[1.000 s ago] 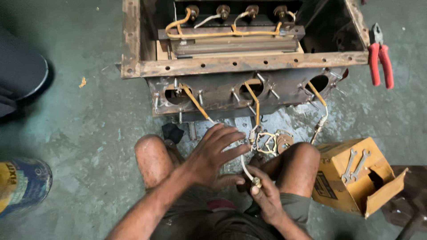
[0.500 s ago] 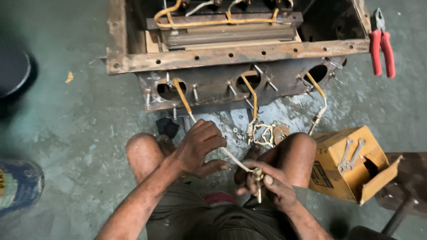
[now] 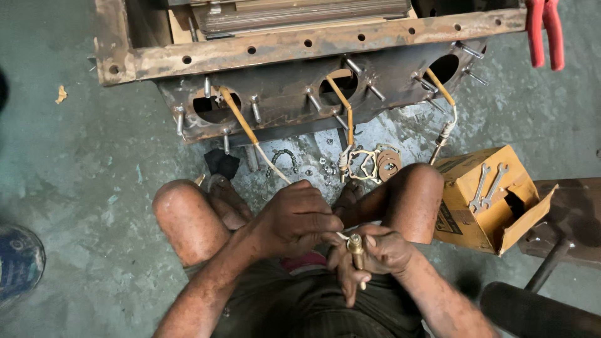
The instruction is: The person sits on the workshop floor assembling brass fittings onto flexible hoses for a metal tank assembly. They thread fittings by hand, use pliers to tighten and grip the fittings, and hold the hose ends while connecting them to the ports on the tank.
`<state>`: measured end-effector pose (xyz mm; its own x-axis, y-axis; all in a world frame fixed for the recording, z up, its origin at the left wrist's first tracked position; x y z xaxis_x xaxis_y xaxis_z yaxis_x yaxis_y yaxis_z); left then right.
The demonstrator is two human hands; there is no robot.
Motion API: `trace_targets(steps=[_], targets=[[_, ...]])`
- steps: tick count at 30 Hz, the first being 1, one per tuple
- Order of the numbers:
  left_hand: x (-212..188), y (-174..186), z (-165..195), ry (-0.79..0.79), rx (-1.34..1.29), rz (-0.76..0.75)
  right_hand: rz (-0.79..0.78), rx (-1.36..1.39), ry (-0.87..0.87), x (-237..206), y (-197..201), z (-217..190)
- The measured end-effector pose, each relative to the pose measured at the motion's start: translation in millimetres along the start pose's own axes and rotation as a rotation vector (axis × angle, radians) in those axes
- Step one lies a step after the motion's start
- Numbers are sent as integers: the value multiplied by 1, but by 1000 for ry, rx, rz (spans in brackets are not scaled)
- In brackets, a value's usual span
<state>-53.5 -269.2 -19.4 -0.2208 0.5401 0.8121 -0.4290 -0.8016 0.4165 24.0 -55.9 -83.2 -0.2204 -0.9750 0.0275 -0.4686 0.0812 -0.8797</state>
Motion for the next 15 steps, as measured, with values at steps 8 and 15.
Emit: trace_targets(steps=[8, 15], targets=[[-2, 17, 10, -76, 21, 133, 728, -1506, 329, 1, -34, -24], [-15, 17, 7, -109, 0, 217, 847, -2124, 604, 29, -72, -48]])
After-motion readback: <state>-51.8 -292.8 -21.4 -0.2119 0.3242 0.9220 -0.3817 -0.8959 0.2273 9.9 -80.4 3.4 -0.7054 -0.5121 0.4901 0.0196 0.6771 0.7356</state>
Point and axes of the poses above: each hand's wrist, its own x-axis towards the middle knuckle, its own y-axis out of the back of the hand, z = x × y, the point moved 3 cm from there along x, towards the middle knuckle, and after that the axes turned 13 degrees about -y, right-handed, at the moved point
